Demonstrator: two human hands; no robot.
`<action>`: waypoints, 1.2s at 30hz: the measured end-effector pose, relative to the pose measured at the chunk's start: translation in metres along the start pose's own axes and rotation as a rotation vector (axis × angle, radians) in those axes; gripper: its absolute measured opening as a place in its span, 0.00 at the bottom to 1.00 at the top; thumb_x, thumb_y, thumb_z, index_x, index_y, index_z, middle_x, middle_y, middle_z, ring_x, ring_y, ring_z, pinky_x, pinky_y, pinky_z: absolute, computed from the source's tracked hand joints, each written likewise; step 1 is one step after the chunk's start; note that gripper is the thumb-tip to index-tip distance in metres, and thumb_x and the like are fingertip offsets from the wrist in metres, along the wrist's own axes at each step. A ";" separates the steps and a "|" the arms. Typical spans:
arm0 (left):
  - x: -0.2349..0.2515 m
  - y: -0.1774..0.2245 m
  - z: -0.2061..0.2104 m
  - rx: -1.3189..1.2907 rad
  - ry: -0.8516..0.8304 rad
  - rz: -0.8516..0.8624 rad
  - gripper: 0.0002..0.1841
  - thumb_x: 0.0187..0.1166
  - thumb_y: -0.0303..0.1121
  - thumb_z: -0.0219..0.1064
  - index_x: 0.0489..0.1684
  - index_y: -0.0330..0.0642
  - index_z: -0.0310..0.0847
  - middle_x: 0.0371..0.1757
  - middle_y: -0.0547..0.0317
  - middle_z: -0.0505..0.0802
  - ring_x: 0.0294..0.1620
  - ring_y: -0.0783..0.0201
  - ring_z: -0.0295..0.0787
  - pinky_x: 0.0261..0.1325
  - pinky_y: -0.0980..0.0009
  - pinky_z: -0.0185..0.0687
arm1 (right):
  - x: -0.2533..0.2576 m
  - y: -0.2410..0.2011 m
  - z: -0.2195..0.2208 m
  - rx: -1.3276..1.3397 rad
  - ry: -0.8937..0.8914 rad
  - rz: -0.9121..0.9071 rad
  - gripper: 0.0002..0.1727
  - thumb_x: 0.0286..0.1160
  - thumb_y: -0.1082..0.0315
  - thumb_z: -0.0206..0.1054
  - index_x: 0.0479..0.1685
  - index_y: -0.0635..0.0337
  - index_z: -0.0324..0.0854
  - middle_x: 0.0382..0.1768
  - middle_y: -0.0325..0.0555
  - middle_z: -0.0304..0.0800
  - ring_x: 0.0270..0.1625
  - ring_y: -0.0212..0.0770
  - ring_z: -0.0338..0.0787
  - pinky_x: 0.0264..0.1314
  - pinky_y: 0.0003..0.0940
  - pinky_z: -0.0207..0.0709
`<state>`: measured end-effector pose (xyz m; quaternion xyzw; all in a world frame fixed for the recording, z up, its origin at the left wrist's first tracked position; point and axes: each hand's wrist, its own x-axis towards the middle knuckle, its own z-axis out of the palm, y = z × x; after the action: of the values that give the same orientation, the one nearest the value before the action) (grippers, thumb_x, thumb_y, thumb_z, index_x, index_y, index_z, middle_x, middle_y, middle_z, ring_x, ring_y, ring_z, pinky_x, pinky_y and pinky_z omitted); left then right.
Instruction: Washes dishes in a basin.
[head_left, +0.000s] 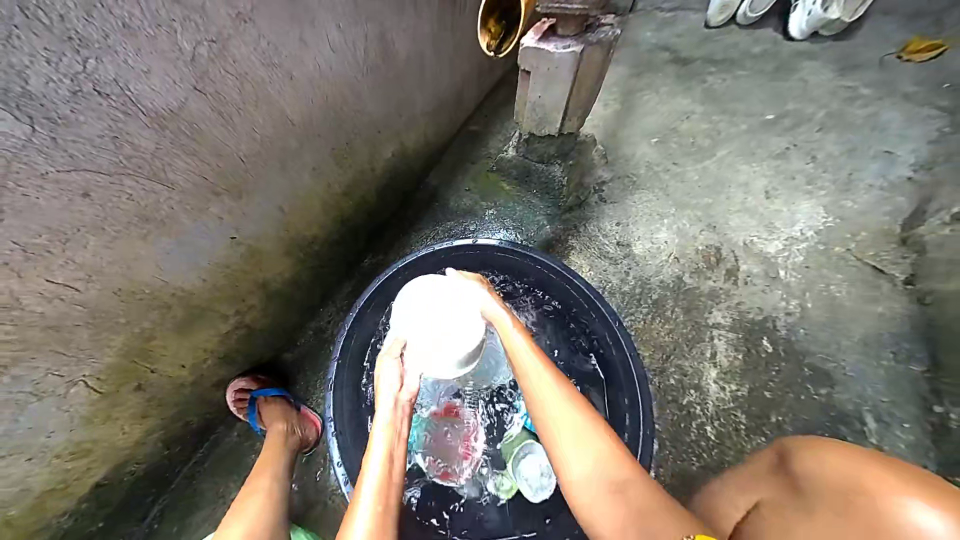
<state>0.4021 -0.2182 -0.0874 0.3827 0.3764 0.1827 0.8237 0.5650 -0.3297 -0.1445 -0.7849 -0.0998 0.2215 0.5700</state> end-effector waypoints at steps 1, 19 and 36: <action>0.002 0.000 0.003 -0.044 0.002 0.042 0.17 0.92 0.27 0.46 0.75 0.37 0.67 0.51 0.55 0.87 0.45 0.68 0.88 0.49 0.68 0.87 | 0.001 0.010 0.003 0.131 0.044 0.073 0.30 0.95 0.49 0.47 0.74 0.66 0.79 0.72 0.65 0.82 0.76 0.55 0.80 0.81 0.54 0.69; 0.110 -0.133 -0.036 1.853 -1.022 0.475 0.32 0.92 0.49 0.50 0.91 0.42 0.62 0.93 0.47 0.64 0.96 0.43 0.47 0.95 0.41 0.31 | -0.039 0.125 0.017 0.005 0.607 0.225 0.32 0.85 0.73 0.57 0.88 0.70 0.60 0.81 0.70 0.72 0.85 0.61 0.72 0.88 0.54 0.62; 0.117 -0.166 0.019 1.554 -0.688 0.734 0.31 0.88 0.41 0.50 0.91 0.38 0.61 0.92 0.36 0.62 0.95 0.34 0.46 0.96 0.39 0.29 | -0.066 0.139 0.050 0.364 0.479 0.364 0.29 0.93 0.61 0.54 0.85 0.70 0.64 0.82 0.67 0.70 0.84 0.55 0.71 0.87 0.52 0.62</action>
<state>0.4952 -0.2651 -0.2635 0.9561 -0.0171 0.0048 0.2924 0.4705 -0.3598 -0.2718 -0.7050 0.2194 0.1431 0.6590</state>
